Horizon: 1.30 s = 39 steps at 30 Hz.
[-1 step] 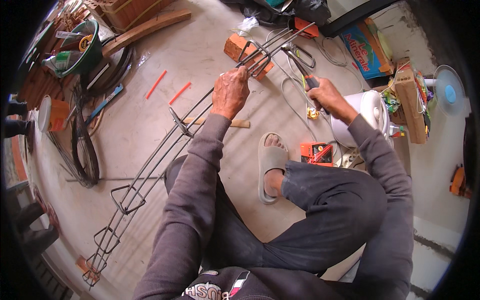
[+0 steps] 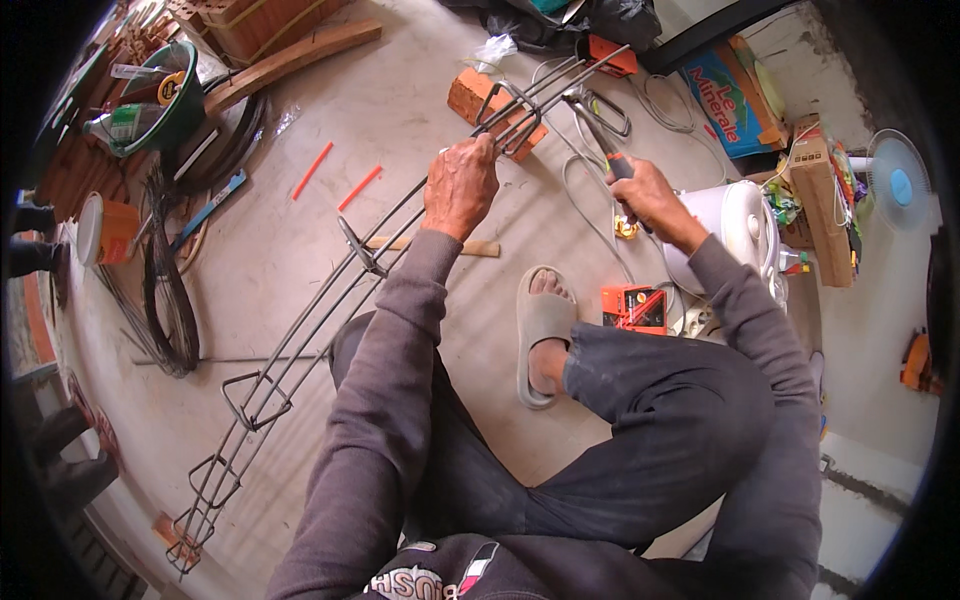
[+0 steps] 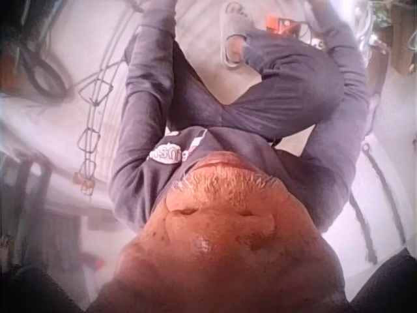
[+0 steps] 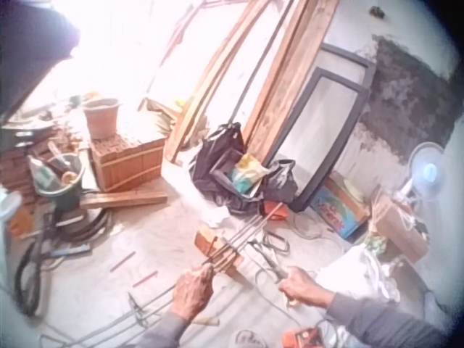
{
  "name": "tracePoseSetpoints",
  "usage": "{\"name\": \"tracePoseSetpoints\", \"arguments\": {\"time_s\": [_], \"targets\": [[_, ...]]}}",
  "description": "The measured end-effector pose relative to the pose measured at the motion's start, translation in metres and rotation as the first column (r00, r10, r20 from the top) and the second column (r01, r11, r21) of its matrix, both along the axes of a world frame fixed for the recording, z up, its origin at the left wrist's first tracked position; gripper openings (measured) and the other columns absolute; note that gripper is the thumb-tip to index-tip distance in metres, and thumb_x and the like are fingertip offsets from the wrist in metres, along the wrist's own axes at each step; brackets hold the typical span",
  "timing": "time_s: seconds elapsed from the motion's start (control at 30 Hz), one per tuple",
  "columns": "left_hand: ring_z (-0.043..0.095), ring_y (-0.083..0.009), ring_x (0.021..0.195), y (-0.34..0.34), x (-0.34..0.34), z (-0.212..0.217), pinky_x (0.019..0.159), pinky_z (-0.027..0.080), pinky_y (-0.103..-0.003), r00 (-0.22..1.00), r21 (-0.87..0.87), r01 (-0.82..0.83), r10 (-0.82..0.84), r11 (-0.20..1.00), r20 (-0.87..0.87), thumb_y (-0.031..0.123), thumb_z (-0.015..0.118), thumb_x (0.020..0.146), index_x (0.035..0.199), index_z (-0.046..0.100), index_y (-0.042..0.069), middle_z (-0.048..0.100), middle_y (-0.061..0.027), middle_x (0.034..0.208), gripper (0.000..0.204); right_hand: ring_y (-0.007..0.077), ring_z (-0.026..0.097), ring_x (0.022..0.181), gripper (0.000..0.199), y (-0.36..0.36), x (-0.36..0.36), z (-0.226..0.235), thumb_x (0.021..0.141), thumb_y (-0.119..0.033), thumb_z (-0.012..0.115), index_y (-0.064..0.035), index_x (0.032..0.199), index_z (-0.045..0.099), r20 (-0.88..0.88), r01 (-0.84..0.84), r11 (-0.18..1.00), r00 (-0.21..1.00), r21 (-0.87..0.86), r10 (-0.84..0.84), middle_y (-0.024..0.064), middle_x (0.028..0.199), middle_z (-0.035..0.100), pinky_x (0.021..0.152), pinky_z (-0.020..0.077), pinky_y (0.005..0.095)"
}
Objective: The person sits on the floor and uses pliers to twist wire around a metal frame structure. They manipulate the wire and frame with both hands, occasionally adjusting the position of the frame on the floor.
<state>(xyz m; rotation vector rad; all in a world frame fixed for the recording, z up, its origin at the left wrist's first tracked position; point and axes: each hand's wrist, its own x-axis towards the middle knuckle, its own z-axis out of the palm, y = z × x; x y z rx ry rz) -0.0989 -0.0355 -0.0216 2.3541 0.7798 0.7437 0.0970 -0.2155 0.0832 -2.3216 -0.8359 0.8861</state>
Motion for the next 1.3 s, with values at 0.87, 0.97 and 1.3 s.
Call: {"name": "tracePoseSetpoints", "arguments": {"time_s": [0.87, 0.97, 1.3], "targets": [[0.067, -0.0407, 0.073, -0.002, 0.002, 0.011, 0.064, 0.051, -0.050, 0.997, -0.086, -0.033, 0.026, 0.996, -0.076, 0.023, 0.061, 0.095, 0.092, 0.067, 0.006, 0.068, -0.0203, 0.079, 0.018, 0.0485, 0.063, 0.090, 0.021, 0.004, -0.017, -0.063, 0.082, -0.007, 0.057, 0.0005, 0.101, 0.052, 0.601, -0.076, 0.994, 0.799, 0.080, 0.013, 0.0282, 0.092, 0.065, 0.078, 0.0480, 0.0554], [0.067, -0.0406, 0.073, -0.001, 0.002, 0.010, 0.065, 0.051, -0.049, 0.996, -0.082, -0.027, 0.020, 0.996, -0.085, 0.024, 0.061, 0.095, 0.094, 0.068, 0.005, 0.068, -0.0202, 0.079, 0.020, 0.0480, 0.063, 0.090, 0.021, 0.009, -0.008, -0.061, 0.081, -0.006, 0.058, 0.0004, 0.101, 0.053, 0.644, -0.104, 0.995, 0.761, 0.004, 0.077, 0.0278, 0.092, 0.066, 0.079, 0.0487, 0.0553], [0.068, -0.0391, 0.074, -0.004, 0.009, 0.010, 0.065, 0.052, -0.049, 0.991, -0.002, -0.080, 0.080, 0.997, -0.107, 0.026, 0.063, 0.095, 0.093, 0.070, 0.006, 0.069, -0.0185, 0.080, 0.021, 0.0436, 0.066, 0.091, 0.026, 0.026, 0.027, -0.019, 0.082, -0.006, 0.060, -0.0025, 0.107, 0.055, 0.784, -0.267, 0.957, 0.568, -0.113, 0.251, 0.0223, 0.098, 0.066, 0.079, 0.0526, 0.0524]]}}
